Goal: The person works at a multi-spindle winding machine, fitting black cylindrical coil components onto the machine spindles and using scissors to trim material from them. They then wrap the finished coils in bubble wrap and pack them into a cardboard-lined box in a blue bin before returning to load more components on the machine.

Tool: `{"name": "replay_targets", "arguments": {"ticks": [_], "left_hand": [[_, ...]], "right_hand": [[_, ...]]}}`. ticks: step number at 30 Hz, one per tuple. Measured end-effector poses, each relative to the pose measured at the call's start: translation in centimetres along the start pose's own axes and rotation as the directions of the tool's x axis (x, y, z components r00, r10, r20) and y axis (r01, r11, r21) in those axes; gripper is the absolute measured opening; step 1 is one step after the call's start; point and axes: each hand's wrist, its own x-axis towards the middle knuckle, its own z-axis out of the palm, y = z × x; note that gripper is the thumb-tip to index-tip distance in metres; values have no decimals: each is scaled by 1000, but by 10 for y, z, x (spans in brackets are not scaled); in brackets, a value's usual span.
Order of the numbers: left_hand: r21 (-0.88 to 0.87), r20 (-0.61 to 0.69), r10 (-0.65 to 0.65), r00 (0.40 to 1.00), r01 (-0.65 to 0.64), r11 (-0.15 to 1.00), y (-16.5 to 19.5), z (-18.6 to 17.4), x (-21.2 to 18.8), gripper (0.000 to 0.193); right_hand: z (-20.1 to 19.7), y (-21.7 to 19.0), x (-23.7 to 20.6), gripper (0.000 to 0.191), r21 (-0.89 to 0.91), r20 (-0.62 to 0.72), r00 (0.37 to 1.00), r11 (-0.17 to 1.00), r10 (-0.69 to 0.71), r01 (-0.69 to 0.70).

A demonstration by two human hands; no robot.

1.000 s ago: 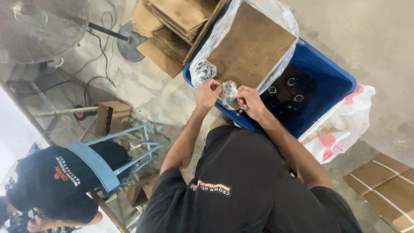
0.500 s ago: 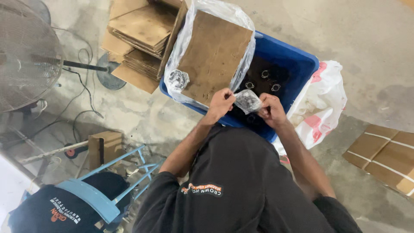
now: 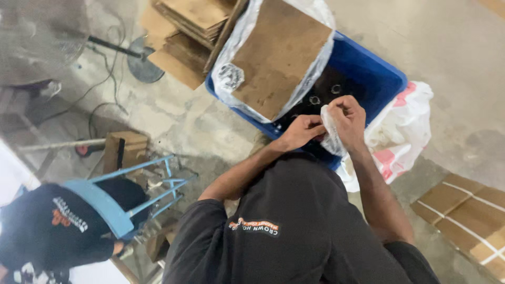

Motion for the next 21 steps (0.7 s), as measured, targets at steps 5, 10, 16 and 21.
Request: {"name": "replay_targets", "arguments": {"ticks": [5,10,16,21], "left_hand": [[294,-125,-73,989,108,950,-2,-22,-9,24],[786,-460,299,836,227,574,55,-115,-45,19],[728,-685,365,630,592,345,97,-219,-34,41],[730,-681,199,704,638,244,81,-253,-14,39]], "right_hand": [[50,22,-13,18,-347,-29,996,935,-86,71],[46,49,-9,24,-157,-18,1000,988,12,-14],[31,56,4,21,-230,92,978,959,188,-163],[43,59,16,18,-199,121,967,960,222,-196]]}}
